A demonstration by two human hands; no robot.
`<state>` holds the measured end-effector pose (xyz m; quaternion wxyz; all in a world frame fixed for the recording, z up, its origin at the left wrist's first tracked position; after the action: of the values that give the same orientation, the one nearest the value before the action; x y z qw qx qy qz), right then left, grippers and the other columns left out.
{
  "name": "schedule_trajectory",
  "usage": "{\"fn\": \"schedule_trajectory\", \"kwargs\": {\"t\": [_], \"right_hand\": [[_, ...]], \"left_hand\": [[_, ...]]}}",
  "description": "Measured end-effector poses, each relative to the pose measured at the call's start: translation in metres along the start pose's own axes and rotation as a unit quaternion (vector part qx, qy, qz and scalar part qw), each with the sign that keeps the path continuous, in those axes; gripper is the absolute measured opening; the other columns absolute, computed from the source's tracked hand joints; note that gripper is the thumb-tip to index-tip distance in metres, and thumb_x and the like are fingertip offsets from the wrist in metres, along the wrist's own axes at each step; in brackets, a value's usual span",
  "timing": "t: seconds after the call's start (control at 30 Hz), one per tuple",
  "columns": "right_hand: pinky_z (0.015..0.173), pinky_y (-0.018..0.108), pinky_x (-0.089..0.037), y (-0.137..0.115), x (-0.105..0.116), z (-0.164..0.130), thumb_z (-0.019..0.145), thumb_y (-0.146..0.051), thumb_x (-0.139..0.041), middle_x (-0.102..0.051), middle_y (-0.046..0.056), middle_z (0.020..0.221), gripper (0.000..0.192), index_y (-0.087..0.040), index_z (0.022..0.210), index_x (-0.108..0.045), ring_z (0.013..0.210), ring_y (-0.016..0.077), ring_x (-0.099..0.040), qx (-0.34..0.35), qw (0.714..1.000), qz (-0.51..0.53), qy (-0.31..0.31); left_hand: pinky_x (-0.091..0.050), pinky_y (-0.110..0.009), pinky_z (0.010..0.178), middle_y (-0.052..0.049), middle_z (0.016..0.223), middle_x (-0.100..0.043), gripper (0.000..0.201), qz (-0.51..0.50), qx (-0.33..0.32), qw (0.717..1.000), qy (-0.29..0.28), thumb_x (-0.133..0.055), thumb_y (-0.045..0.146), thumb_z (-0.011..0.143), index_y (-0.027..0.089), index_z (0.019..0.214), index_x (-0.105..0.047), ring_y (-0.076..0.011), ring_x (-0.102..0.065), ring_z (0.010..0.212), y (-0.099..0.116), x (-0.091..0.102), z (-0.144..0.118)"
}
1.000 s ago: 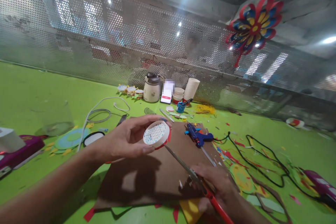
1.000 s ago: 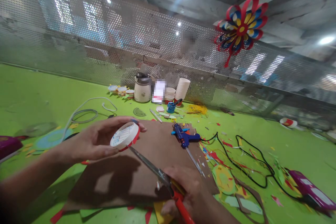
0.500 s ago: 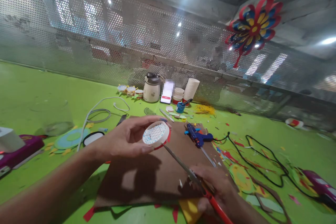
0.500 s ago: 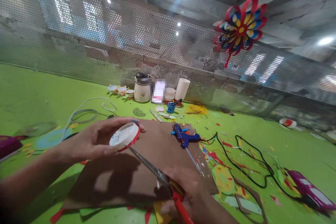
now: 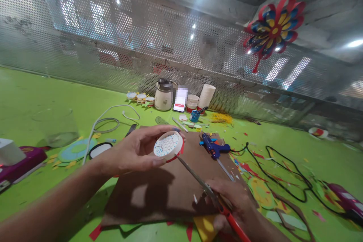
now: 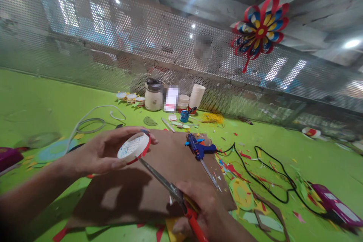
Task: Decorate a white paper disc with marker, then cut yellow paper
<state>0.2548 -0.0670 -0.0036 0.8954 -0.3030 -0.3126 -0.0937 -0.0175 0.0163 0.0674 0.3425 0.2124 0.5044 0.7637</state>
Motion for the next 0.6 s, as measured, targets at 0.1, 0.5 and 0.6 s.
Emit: {"fn": "schedule_trajectory", "kwargs": {"t": [0.1,0.5,0.6], "right_hand": [[0.051,0.021,-0.043,0.000,-0.001,0.000,0.089,-0.063,-0.058,-0.063,-0.001,0.073,0.056,-0.026,0.130,-0.054,0.056,0.0137,-0.059,0.000,1.000,0.005,0.008],[0.053,0.021,-0.047,-0.009,0.004,0.010,0.092,-0.064,-0.050,-0.069,0.002,0.073,0.054,-0.023,0.126,-0.058,0.057,0.0150,-0.064,0.007,1.000,-0.009,0.005],[0.052,0.020,-0.045,-0.011,0.004,0.011,0.092,-0.064,-0.052,-0.068,0.001,0.073,0.051,-0.023,0.121,-0.061,0.056,0.0137,-0.062,0.005,1.000,-0.018,0.015]], "left_hand": [[-0.053,-0.029,0.090,-0.012,0.119,-0.072,0.050,0.010,0.001,1.000,0.008,-0.076,0.012,0.078,0.023,0.126,-0.066,-0.0197,-0.067,0.106,0.001,0.000,0.000],[-0.052,-0.028,0.092,-0.010,0.119,-0.071,0.048,0.022,0.001,1.000,0.009,-0.075,0.014,0.079,0.023,0.126,-0.064,-0.0185,-0.066,0.105,0.000,0.000,0.000],[-0.052,-0.029,0.092,-0.010,0.117,-0.072,0.048,0.032,0.003,0.999,0.007,-0.075,0.015,0.079,0.023,0.125,-0.064,-0.0187,-0.067,0.104,0.002,-0.001,0.001]]}}
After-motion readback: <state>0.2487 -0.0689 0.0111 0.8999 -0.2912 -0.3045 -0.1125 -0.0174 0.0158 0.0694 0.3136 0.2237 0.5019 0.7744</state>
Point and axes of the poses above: each hand's wrist, its own z-axis towards the middle knuckle, its own x-axis out of the back of the hand, y = z × x, the point moved 1 cm from there along z, towards the middle knuckle
